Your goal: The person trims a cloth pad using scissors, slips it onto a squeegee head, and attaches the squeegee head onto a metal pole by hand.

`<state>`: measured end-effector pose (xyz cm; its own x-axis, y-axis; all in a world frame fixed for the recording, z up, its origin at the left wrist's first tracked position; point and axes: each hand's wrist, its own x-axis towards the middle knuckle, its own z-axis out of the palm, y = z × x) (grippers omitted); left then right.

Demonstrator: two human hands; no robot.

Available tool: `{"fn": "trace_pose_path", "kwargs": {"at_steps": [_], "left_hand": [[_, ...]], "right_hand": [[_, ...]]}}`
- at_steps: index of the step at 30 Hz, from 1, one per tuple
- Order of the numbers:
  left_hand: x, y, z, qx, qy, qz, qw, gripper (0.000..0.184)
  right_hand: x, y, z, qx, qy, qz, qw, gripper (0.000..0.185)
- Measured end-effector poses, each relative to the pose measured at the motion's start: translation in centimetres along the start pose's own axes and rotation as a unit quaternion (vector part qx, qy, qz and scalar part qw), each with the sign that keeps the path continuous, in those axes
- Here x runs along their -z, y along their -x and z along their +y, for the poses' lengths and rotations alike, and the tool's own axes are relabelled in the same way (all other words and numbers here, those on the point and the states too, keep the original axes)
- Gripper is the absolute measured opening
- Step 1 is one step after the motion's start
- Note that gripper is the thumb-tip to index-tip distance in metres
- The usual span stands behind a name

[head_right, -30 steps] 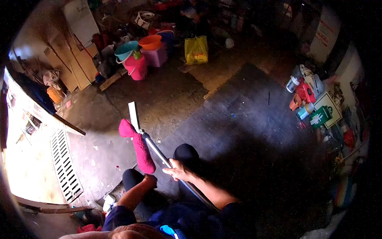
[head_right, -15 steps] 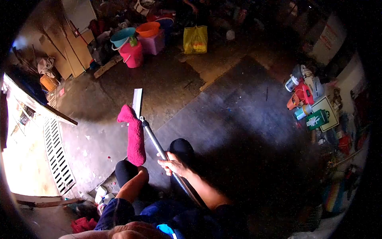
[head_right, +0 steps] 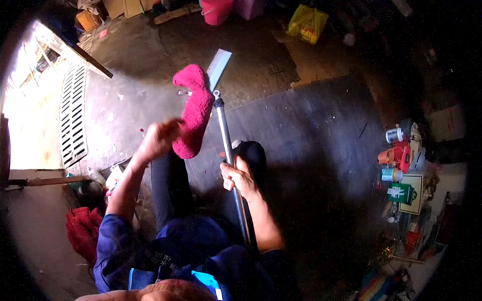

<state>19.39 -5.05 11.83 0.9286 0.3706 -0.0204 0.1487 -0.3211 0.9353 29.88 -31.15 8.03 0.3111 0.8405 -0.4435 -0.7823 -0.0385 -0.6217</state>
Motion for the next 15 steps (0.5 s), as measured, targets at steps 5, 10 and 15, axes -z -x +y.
{"fn": "trace_pose_path", "kwargs": {"at_steps": [5,10,15], "left_hand": [[-1.7,-2.4,-1.9,-0.126,-0.09,0.231,0.96,0.012],[-7.0,1.1,-9.4,-0.017,-0.016,0.134,0.991,0.022],[-6.1,-0.3,-8.4,0.143,0.2,0.154,0.957,0.026]], "right_hand": [[0.1,0.1,0.2,-0.008,0.035,0.027,0.999,0.032],[0.1,-0.7,1.5,0.049,0.361,0.123,0.923,0.043],[-1.8,1.3,-0.9,0.04,0.445,0.12,0.887,0.038]]}}
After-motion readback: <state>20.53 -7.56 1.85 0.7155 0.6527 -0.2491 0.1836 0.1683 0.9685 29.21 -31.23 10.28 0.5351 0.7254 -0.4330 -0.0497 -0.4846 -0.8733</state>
